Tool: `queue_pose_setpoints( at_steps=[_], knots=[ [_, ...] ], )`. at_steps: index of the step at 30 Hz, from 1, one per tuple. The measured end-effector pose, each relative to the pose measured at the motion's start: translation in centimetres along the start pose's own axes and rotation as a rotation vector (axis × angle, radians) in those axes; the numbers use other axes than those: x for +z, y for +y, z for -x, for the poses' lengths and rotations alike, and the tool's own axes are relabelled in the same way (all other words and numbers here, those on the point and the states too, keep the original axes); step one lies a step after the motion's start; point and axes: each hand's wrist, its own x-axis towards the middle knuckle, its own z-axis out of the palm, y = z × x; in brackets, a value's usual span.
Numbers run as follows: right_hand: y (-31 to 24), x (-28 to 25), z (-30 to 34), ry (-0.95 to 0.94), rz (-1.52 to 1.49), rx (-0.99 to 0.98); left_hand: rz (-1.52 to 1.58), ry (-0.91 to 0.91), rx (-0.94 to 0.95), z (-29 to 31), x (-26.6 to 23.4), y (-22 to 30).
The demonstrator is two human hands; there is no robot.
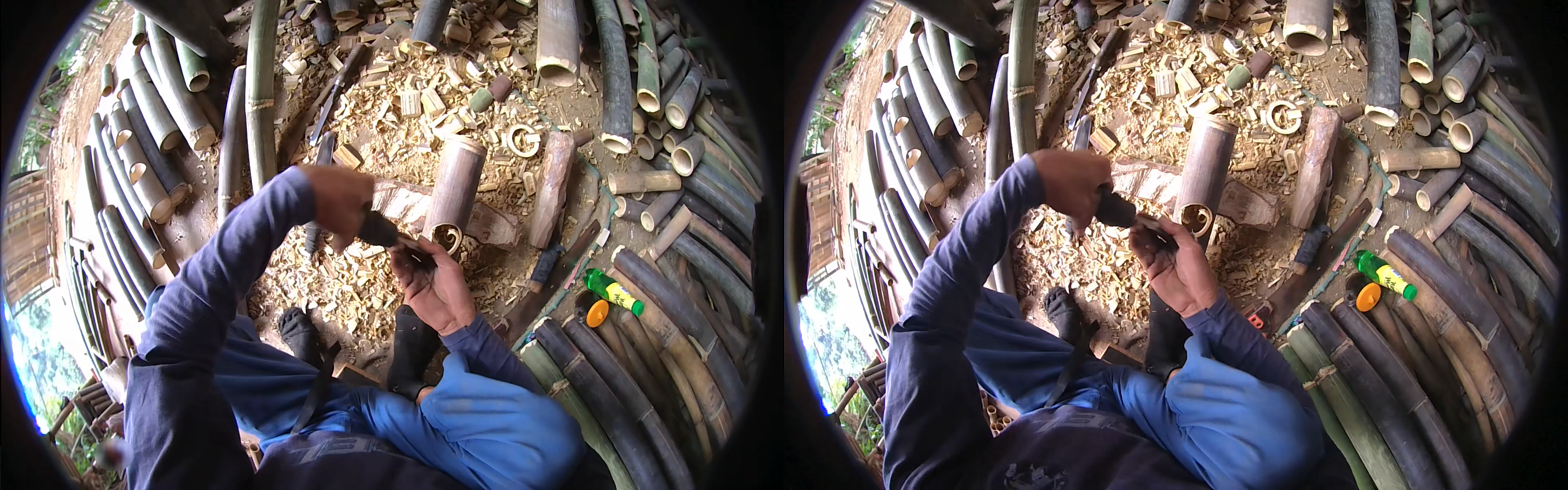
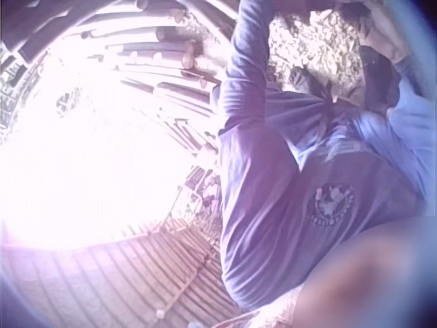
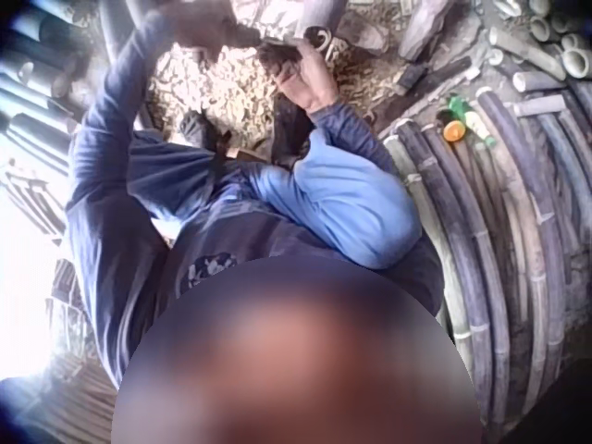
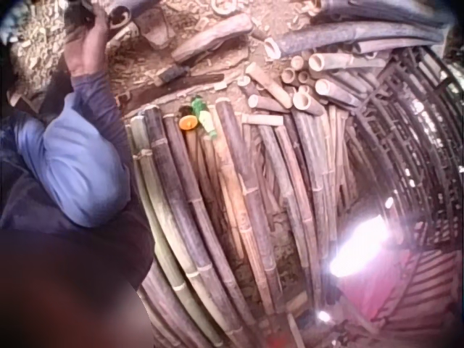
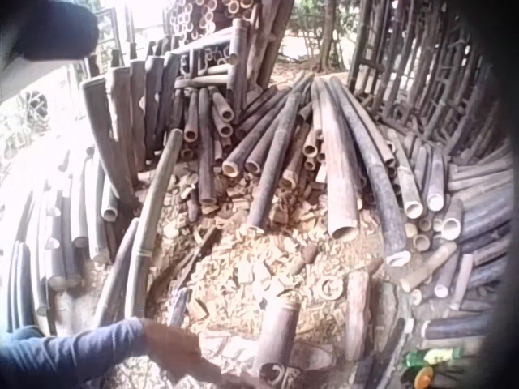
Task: The person carves a bamboo pole using a knife and a wooden mallet. They repeatedly strike the knife to cut and shape the bamboo, then use the mallet to drive the knife deeper into the material.
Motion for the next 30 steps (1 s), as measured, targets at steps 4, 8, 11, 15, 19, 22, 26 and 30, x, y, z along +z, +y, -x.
queue_pose_setpoints(
  at_steps=[4,8,11,15,19,22,26,30],
  knots=[
    [-2.1,-1.7,0.3,0.13,0.365,0.072,0.512,-0.032,-0.097,-1.1,10.9,-1.1],
    [-7.3,-2.1,2.4,0.198,0.954,0.24,0.979,0.354,-0.32,-1.7,20.9,11.5],
    [-7.4,-1.0,3.2,0.368,1.235,0.126,0.868,0.665,-0.322,-5.4,26.4,15.6],
    [-5.2,-2.5,4.9,0.122,0.692,0.116,0.253,0.38,-0.282,1.5,17.0,10.0],
    [0.0,-3.8,1.7,-0.136,0.065,0.062,-0.32,0.379,-0.2,4.3,4.7,10.6],
    [0.1,-3.0,2.1,-0.018,0.122,0.017,-0.27,0.144,-0.044,3.2,1.9,7.3],
    [-2.5,-2.3,2.6,0.092,0.398,0.089,0.134,0.177,-0.164,2.5,9.3,5.8],
    [-7.3,-2.6,2.9,0.149,0.839,0.258,0.555,0.484,-0.287,-0.3,21.7,11.1]
  ],
)
